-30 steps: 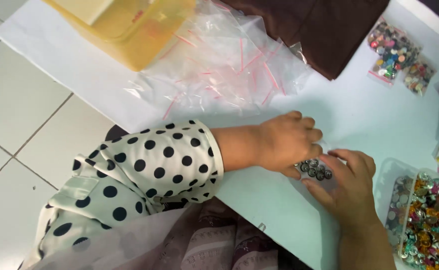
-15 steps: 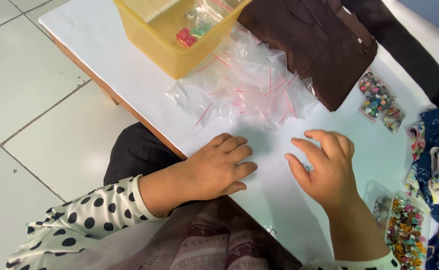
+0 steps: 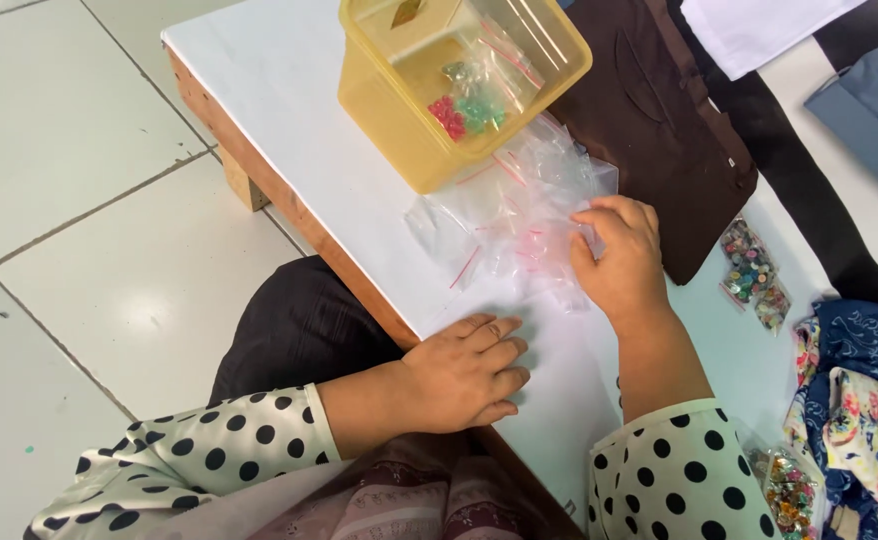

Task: Sorting small colorful buttons from a container and placing them into small plastic bags

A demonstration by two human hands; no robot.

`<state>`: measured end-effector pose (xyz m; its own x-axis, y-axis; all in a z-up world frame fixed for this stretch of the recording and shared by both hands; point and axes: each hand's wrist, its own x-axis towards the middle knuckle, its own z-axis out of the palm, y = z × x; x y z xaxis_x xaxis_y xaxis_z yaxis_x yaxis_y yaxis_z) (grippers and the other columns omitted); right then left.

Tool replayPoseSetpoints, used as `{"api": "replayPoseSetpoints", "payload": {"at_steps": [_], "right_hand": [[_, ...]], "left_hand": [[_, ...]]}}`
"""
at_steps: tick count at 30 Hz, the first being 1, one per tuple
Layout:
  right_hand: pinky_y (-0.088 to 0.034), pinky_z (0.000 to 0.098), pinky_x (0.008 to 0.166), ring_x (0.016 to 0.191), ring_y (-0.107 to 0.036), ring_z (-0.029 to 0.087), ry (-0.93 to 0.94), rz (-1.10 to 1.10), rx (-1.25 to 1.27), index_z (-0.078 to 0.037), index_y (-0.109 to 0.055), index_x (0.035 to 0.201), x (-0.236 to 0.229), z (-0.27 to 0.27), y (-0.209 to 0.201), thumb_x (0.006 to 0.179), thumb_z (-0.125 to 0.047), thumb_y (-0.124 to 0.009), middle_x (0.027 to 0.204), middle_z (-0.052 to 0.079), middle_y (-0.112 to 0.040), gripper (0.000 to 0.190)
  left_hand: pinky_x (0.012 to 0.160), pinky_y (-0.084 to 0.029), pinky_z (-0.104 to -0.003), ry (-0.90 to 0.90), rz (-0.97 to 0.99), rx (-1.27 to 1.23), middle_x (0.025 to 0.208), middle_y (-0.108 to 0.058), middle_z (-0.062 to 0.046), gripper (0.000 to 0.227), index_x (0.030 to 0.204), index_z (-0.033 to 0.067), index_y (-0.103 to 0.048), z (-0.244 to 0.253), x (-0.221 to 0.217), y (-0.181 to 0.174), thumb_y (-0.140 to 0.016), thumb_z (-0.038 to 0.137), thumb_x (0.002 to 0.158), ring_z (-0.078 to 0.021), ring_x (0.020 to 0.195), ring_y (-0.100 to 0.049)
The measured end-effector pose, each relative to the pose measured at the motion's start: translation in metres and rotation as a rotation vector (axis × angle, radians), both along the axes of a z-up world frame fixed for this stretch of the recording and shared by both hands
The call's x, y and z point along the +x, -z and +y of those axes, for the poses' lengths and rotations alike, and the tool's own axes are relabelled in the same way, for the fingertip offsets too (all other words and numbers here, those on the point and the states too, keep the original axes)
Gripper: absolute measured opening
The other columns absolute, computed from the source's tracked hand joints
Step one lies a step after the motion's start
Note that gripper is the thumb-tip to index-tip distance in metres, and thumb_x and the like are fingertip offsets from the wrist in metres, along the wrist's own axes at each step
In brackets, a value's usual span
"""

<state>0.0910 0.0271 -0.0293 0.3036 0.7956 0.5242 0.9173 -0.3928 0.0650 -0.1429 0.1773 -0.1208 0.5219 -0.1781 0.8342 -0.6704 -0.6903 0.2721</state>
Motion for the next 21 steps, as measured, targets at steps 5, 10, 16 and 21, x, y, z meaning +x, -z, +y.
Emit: {"api": "replayPoseSetpoints", "payload": {"at_steps": [5, 10, 16, 21], "right_hand": [[-0.049, 0.0430, 0.095, 0.102, -0.061, 0.031, 0.006, 0.005, 0.132, -0.009, -0.077, 0.105, -0.014, 0.000, -0.012, 0.091, -0.004, -0.072, 0.111, 0.009, -0.070, 0.015], [-0.048, 0.0479, 0.095, 0.105, -0.060, 0.036, -0.062, -0.102, 0.316, -0.002, -0.075, 0.105, -0.068, -0.012, -0.039, 0.095, 0.005, -0.067, 0.117, 0.015, -0.070, 0.014], [-0.049, 0.0538, 0.099, 0.112, -0.055, 0.043, -0.093, -0.284, 0.414, -0.012, -0.077, 0.093, -0.143, -0.082, -0.047, 0.087, 0.004, -0.068, 0.116, 0.019, -0.067, 0.020], [-0.052, 0.0488, 0.096, 0.126, -0.043, 0.030, -0.059, -0.382, 0.411, -0.025, -0.068, 0.101, -0.165, -0.137, -0.049, 0.105, -0.017, -0.057, 0.122, 0.011, -0.057, 0.014]], "left_hand": [[0.105, -0.047, -0.052, 0.002, 0.008, 0.017, 0.110, -0.065, -0.015, 0.038, 0.104, 0.0092, -0.070, 0.003, -0.002, -0.006, -0.063, 0.045, 0.094, -0.0408, 0.126, -0.061], [0.105, -0.046, -0.050, 0.034, -0.033, 0.020, 0.108, -0.065, -0.014, 0.034, 0.101, 0.0084, -0.069, 0.012, -0.011, -0.022, -0.057, 0.040, 0.101, -0.0387, 0.124, -0.062], [0.092, -0.054, -0.053, 0.266, 0.208, -0.413, 0.103, -0.070, -0.013, 0.025, 0.108, 0.0088, -0.077, 0.017, -0.016, -0.057, -0.063, 0.027, 0.099, -0.0416, 0.109, -0.068], [0.098, -0.054, -0.039, 0.485, 0.473, -0.482, 0.114, -0.070, -0.013, 0.028, 0.122, 0.0054, -0.065, -0.010, 0.009, -0.097, -0.053, 0.024, 0.105, -0.0275, 0.107, -0.068]]}}
